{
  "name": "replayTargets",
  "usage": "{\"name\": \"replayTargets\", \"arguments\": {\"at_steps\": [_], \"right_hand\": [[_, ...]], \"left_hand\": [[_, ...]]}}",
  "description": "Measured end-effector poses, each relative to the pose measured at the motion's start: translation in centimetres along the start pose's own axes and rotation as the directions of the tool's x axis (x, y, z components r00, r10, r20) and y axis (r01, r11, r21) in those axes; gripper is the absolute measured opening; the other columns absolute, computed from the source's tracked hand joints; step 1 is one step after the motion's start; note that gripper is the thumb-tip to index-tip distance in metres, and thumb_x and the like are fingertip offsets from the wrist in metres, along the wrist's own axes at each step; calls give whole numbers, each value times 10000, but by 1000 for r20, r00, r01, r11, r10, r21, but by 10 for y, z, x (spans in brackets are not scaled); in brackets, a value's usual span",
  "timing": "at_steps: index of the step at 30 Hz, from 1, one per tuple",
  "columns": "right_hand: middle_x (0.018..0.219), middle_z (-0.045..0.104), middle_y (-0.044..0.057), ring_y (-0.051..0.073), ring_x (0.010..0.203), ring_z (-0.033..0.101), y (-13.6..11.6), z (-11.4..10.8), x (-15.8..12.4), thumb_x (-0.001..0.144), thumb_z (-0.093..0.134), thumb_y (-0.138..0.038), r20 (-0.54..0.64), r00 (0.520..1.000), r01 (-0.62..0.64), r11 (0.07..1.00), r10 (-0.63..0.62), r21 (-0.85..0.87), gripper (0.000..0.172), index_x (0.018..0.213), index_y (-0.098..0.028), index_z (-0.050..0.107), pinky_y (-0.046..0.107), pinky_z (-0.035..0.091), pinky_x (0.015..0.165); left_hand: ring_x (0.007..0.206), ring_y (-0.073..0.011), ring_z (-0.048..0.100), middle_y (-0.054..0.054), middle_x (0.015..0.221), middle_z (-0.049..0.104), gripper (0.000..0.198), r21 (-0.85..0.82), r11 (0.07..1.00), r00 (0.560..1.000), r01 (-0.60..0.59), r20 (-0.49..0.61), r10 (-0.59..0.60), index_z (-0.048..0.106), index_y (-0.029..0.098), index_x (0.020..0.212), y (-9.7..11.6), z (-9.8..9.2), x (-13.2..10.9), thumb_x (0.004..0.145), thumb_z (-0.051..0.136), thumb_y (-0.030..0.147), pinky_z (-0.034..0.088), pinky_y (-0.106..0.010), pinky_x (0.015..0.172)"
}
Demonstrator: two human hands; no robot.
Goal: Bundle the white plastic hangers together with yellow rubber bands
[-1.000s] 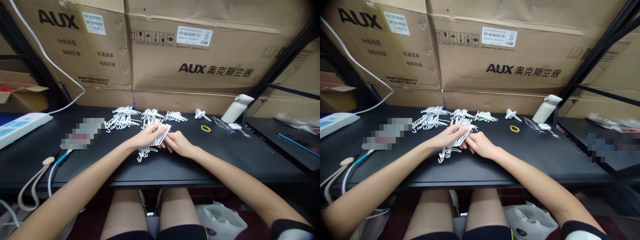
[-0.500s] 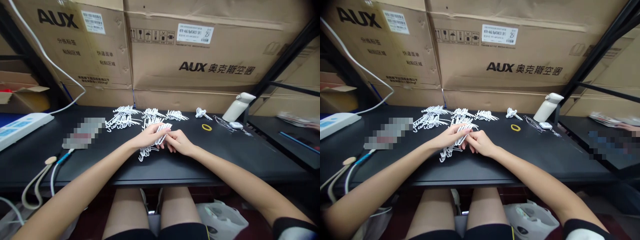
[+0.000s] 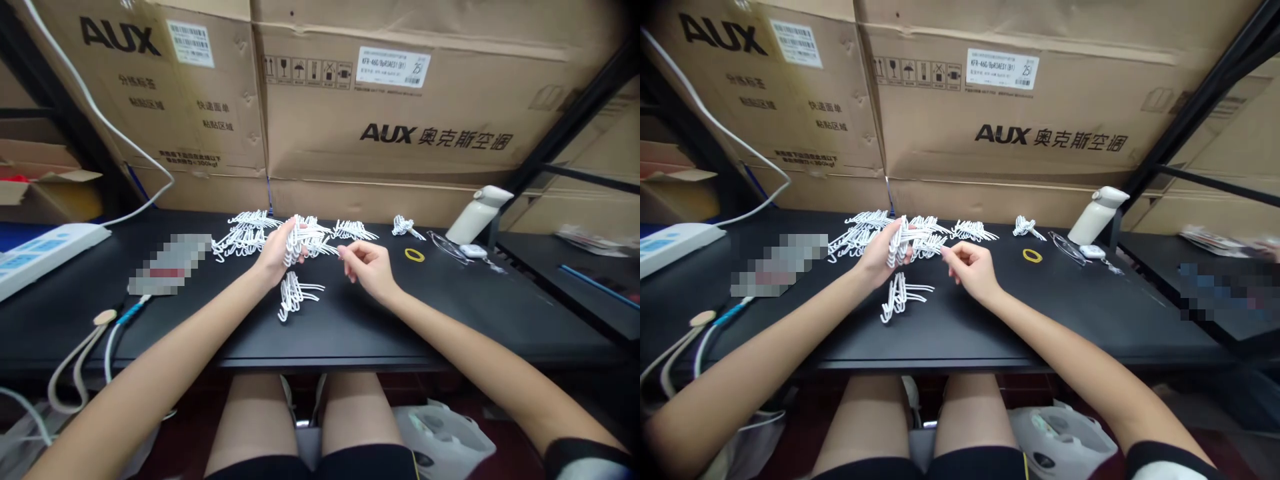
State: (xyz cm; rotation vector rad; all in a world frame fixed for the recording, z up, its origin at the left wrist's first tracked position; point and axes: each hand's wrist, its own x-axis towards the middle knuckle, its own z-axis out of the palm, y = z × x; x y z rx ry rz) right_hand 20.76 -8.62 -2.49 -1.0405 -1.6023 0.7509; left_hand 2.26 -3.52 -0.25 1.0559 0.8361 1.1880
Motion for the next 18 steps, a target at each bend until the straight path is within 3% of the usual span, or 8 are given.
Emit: {"name": "replayTargets", "arguments": {"at_steps": [4,7,18], "right_hand": [[687,610,15,90,510,479,8,9,-5,846,611,-363,331,937,184,963,-110,-199,208,812,-164,663,235,416,535],[838,620,40,82,560,473,15,15,-4,869,572,-253,381,911,282,914,-159,-291,147,882,-164,688,238,429,604],[757,606,25,81,574,497,11,4,5,782,582,-112,508,859,274,899,-68,-342,104,801,-136,681,214,416,598]], "left_hand": [[375,-85,473,21,504,529,300,-52,998,1000,18,21,-17,594,118,932,-1,2,-1,896,497,400,361,-188,360],[364,-89,459,27,479,508,298,-39,999,999,38,37,-36,589,120,937,-2,3,-2,892,501,401,351,-190,354],[342,-80,438,34,457,492,307,45,998,995,54,86,-58,582,121,925,-9,5,-2,877,518,418,304,-174,327]]}}
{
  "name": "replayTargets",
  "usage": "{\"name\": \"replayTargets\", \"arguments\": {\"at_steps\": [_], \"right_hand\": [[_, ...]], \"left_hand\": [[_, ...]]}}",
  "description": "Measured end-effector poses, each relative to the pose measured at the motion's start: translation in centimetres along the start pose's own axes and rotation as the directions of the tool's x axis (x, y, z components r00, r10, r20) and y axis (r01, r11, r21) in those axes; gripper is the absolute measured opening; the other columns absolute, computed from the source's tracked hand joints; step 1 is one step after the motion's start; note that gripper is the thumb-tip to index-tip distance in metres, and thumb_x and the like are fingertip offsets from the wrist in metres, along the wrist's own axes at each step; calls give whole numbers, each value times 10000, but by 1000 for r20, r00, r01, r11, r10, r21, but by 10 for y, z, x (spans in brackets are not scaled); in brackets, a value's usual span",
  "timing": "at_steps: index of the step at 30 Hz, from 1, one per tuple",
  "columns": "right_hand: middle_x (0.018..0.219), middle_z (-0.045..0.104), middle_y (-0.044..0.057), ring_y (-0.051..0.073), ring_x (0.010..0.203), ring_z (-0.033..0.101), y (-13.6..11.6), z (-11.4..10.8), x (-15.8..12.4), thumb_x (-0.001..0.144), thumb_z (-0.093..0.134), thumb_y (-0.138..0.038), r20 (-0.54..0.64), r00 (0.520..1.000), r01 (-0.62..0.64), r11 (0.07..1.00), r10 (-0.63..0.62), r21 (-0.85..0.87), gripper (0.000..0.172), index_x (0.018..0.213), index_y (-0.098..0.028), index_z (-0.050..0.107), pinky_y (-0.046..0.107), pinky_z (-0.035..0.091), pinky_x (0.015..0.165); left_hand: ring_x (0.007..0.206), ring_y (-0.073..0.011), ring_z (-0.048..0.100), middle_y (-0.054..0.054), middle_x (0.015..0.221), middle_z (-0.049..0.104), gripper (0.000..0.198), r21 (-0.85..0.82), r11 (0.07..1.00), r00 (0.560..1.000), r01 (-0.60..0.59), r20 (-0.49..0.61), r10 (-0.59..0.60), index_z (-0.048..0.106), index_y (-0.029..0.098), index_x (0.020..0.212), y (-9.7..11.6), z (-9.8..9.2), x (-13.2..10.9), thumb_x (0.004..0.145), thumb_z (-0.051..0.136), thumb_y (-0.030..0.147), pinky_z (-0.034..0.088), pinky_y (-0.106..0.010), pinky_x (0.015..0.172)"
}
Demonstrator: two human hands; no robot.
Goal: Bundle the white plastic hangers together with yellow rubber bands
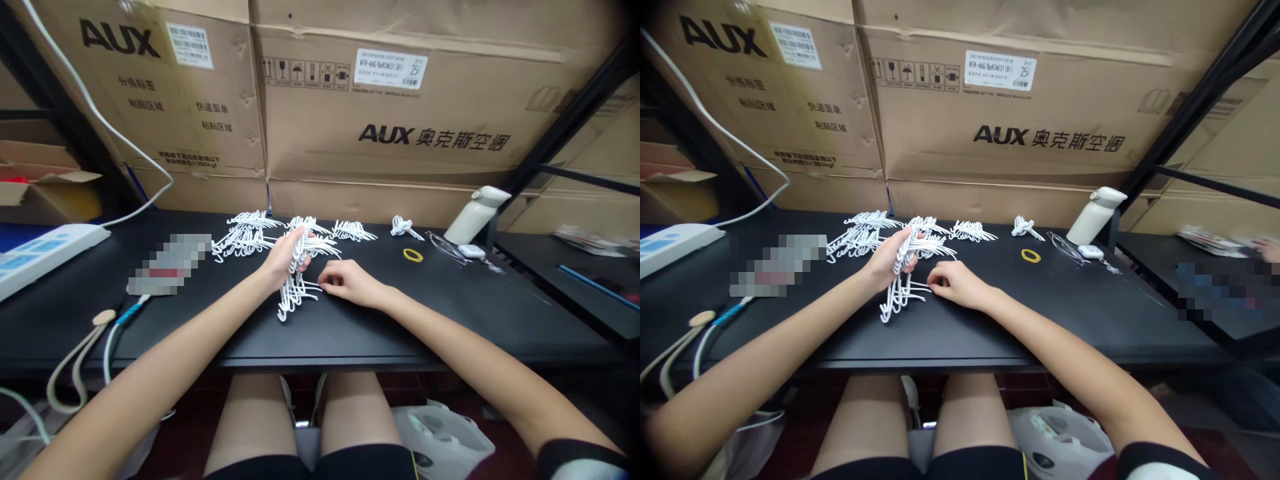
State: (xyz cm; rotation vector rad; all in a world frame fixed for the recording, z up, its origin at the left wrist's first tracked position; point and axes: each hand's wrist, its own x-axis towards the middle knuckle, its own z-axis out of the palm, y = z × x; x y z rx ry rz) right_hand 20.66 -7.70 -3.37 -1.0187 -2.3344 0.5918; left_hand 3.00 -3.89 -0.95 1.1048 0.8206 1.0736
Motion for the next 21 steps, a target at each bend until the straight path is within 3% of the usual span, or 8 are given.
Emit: {"name": "replayTargets", "arguments": {"at_steps": [4,8,12,17,21], "right_hand": [[670,613,5,91,559,524,5,-25,-5,704,592,-93,100,985,-143,990,141,17,91,742,-133,664,209,420,565],[639,634,3,109,543,561,16,-44,-10,682,637,-173,209,940,-287,956,268,65,72,736,-136,667,214,434,527],[689,663,26,111,563,574,21,-43,-10,700,696,-322,168,953,-272,956,252,110,225,813,-128,686,216,441,521],[613,593,-1,105,530,565,20,-41,-9,747,655,-324,302,916,-343,907,266,242,201,770,-126,626,191,443,428],[649,602,7,100,527,573,20,-55,-10,705,704,-327,202,906,-422,831,371,363,231,737,-133,583,186,462,402]], "left_hand": [[352,-87,457,28,473,506,333,30,999,1000,-13,2,13,583,116,937,-1,-1,0,868,527,437,328,-180,336],[336,-87,444,42,435,468,350,93,995,999,-35,9,34,582,127,921,-3,-3,2,857,533,468,318,-176,333],[305,-82,421,35,425,487,366,183,980,996,-82,61,72,585,138,920,-7,-2,2,852,533,494,288,-175,319],[363,-120,534,24,450,534,347,293,948,990,-121,110,92,569,135,947,-7,3,-3,872,515,470,395,-191,377],[436,-119,605,-17,668,626,319,344,923,980,-173,156,126,559,133,954,-8,5,-6,878,516,440,429,-196,395]]}}
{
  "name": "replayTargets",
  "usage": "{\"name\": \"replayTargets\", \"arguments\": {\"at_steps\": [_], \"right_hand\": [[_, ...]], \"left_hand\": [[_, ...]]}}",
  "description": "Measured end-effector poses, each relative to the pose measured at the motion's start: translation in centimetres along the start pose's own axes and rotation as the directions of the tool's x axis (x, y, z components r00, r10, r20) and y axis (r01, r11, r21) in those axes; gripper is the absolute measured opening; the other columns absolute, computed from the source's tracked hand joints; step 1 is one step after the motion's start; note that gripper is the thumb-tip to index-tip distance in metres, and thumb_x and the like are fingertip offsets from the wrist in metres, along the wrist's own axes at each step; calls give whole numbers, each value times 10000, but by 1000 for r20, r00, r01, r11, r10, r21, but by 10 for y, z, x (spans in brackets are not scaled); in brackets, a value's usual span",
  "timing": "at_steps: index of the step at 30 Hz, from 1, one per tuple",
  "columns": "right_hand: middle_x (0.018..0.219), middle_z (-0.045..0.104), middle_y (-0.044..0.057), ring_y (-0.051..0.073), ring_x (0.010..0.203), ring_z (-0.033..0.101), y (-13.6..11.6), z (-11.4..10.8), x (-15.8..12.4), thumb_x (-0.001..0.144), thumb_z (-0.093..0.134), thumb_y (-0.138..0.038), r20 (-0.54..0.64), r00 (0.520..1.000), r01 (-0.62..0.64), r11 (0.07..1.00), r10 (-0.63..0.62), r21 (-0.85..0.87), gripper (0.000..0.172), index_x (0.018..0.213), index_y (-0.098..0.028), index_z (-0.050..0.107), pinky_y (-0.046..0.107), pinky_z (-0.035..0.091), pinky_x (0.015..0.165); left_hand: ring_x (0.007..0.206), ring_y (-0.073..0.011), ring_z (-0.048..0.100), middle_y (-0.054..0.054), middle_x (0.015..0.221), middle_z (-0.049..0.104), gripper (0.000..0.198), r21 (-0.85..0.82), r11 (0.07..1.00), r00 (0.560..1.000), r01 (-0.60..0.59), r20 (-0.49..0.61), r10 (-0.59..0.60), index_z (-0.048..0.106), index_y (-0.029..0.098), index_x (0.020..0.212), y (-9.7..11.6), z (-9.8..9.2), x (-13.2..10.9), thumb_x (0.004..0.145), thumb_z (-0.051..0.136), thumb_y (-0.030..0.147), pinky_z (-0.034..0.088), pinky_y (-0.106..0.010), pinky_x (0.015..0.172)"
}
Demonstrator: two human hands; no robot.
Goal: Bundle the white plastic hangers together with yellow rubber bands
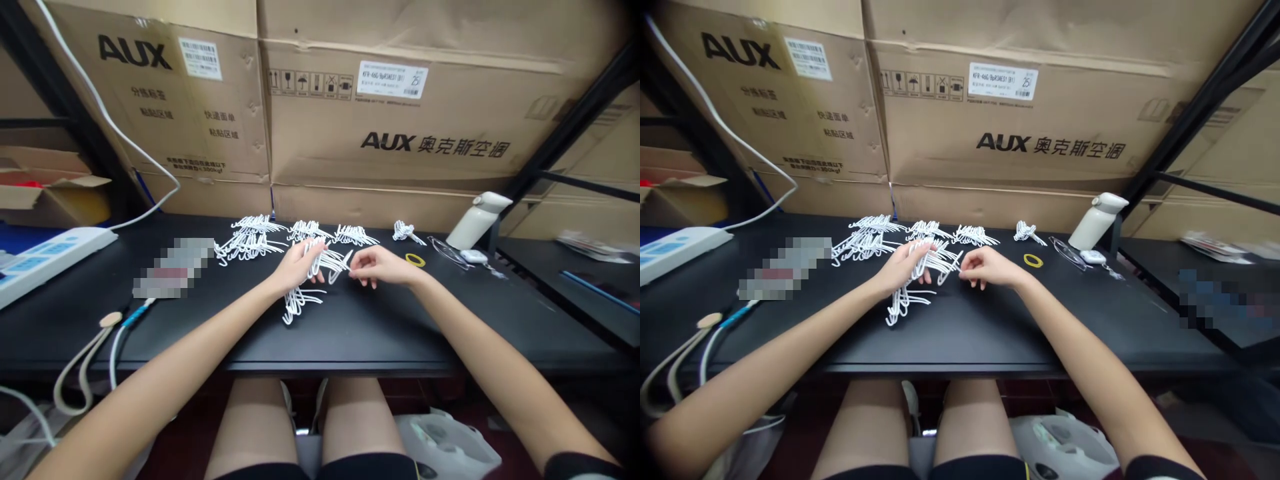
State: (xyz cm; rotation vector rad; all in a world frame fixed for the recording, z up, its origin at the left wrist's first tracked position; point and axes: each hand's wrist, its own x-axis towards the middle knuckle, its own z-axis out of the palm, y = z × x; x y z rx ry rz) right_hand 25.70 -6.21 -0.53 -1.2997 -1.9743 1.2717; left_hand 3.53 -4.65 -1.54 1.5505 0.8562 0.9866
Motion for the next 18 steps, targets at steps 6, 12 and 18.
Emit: {"name": "replayTargets", "arguments": {"at_steps": [6,12,18], "right_hand": [[621,606,24,93,516,553,0,-13,-1,656,763,-352,-127,992,-5,994,19,110,273,718,-124,626,170,449,382],[630,608,24,95,523,541,0,-6,5,618,789,-414,-440,892,202,960,-99,193,341,745,-125,659,200,484,414],[563,583,7,98,476,515,-4,3,4,628,773,-443,-432,883,265,954,-183,138,346,732,-125,684,232,457,428]], "left_hand": [[475,-129,623,-43,758,646,350,60,998,999,-36,-15,37,549,130,982,-6,-1,1,897,479,462,456,-217,411],[475,-123,620,-52,761,671,367,90,996,1000,-27,-8,28,536,136,1011,-9,-1,2,909,452,479,445,-202,409],[502,-115,638,-112,1037,660,354,87,994,998,-69,18,68,519,147,975,-8,-2,2,909,439,486,437,-201,383]]}}
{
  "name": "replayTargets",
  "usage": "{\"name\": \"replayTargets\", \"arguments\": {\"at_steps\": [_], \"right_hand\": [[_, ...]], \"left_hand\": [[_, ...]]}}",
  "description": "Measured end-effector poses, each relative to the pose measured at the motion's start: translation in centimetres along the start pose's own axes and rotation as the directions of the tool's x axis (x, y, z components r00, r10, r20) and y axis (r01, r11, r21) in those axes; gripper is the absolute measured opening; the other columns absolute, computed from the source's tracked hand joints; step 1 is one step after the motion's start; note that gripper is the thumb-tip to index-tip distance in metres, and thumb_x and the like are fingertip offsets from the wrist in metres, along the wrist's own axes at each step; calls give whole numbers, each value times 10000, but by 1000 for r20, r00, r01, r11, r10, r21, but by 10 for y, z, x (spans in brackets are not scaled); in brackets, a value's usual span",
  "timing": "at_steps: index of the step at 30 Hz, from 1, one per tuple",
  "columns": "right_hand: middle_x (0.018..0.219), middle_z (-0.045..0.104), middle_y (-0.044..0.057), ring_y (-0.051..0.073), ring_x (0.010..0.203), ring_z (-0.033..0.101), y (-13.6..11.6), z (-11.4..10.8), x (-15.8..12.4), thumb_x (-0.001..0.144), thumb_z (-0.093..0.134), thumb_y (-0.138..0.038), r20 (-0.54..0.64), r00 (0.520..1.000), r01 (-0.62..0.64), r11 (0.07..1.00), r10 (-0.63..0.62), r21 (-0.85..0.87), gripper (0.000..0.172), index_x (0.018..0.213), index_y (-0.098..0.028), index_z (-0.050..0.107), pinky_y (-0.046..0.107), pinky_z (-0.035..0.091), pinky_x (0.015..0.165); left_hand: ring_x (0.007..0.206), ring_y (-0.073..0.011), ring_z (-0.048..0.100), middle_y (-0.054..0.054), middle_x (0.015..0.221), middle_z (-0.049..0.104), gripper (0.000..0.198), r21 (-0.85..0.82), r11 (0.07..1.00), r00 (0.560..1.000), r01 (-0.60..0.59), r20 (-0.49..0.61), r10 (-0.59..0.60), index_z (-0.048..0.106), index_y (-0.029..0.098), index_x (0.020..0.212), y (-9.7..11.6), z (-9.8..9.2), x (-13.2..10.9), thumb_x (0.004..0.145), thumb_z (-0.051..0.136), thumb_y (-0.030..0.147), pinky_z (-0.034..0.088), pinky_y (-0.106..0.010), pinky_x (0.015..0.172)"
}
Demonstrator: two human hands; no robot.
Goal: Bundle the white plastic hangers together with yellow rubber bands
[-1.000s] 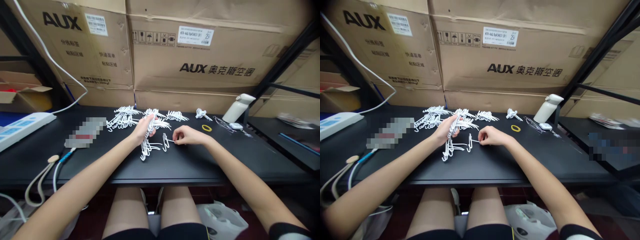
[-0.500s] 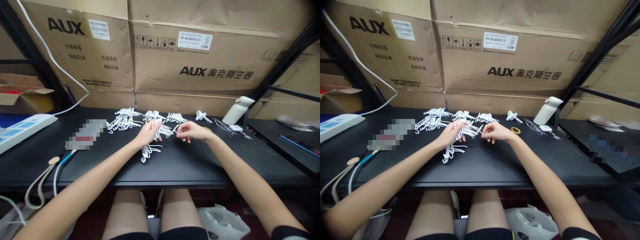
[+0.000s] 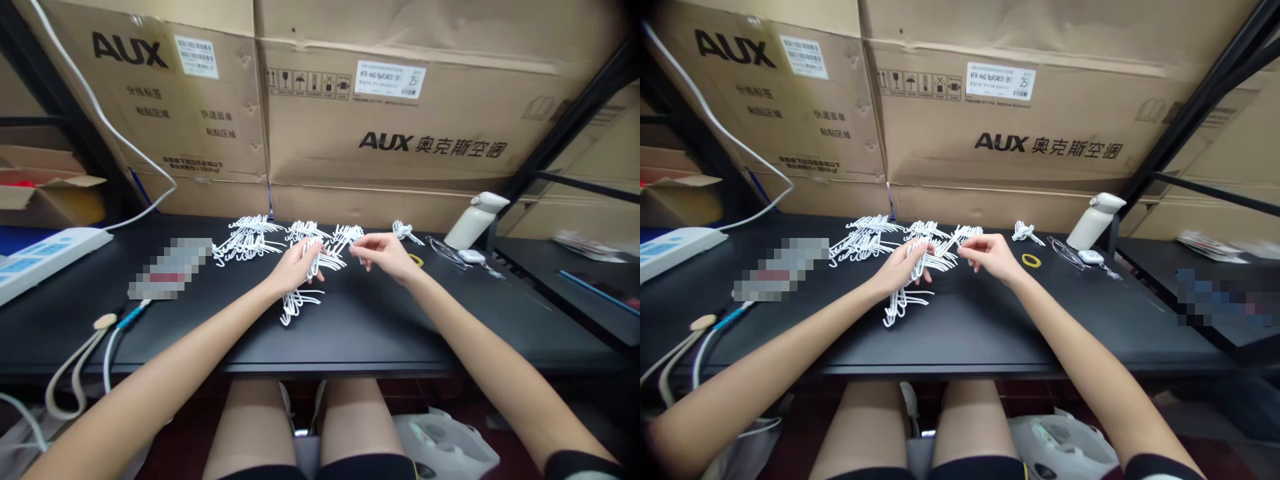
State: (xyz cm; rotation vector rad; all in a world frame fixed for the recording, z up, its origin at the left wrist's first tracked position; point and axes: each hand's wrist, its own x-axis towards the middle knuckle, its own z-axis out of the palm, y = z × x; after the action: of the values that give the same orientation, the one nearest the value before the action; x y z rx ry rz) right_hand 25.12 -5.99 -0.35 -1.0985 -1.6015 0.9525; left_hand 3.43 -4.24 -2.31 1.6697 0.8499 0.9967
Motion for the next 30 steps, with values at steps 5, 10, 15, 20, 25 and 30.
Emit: {"name": "replayTargets", "arguments": {"at_steps": [5,10,15,20,25,30], "right_hand": [[515,561,-13,86,430,482,-1,6,-3,682,734,-419,91,996,22,996,-14,-91,299,734,-126,700,233,414,430],[511,559,-12,85,431,458,-1,9,-5,704,719,-399,158,987,30,995,-15,-94,278,752,-125,715,231,400,422],[585,582,-2,83,449,471,1,18,-7,734,694,-391,197,979,54,997,-42,-51,266,779,-129,708,224,405,414],[536,529,-23,83,437,450,2,26,-10,768,656,-414,210,976,63,997,-54,-39,287,804,-133,700,220,407,414],[590,558,-9,83,469,448,0,30,-15,791,632,-418,186,979,109,988,-86,-114,285,786,-137,677,219,392,444],[651,581,5,95,531,491,0,33,-17,826,598,-413,184,973,170,972,-140,-161,283,788,-138,649,229,420,511]], "left_hand": [[528,-115,655,-132,1103,634,377,9,1000,999,4,46,-4,528,139,994,1,0,-1,905,438,494,426,-180,377],[542,-129,656,-91,946,669,382,32,999,995,8,95,-11,527,147,1019,2,1,-3,904,438,501,426,-179,386],[522,-140,643,-63,784,665,375,40,999,992,15,128,-20,544,134,987,2,1,-2,907,441,486,418,-185,377],[522,-138,645,-39,720,637,378,45,999,988,9,152,-16,544,133,973,1,0,-1,896,459,493,418,-175,381],[472,-130,617,-9,615,614,370,40,998,990,47,129,-51,542,141,977,2,0,-1,885,479,493,414,-176,379],[460,-125,604,-8,621,607,352,25,998,991,57,122,-60,543,134,942,8,1,-3,882,492,476,402,-181,372]]}}
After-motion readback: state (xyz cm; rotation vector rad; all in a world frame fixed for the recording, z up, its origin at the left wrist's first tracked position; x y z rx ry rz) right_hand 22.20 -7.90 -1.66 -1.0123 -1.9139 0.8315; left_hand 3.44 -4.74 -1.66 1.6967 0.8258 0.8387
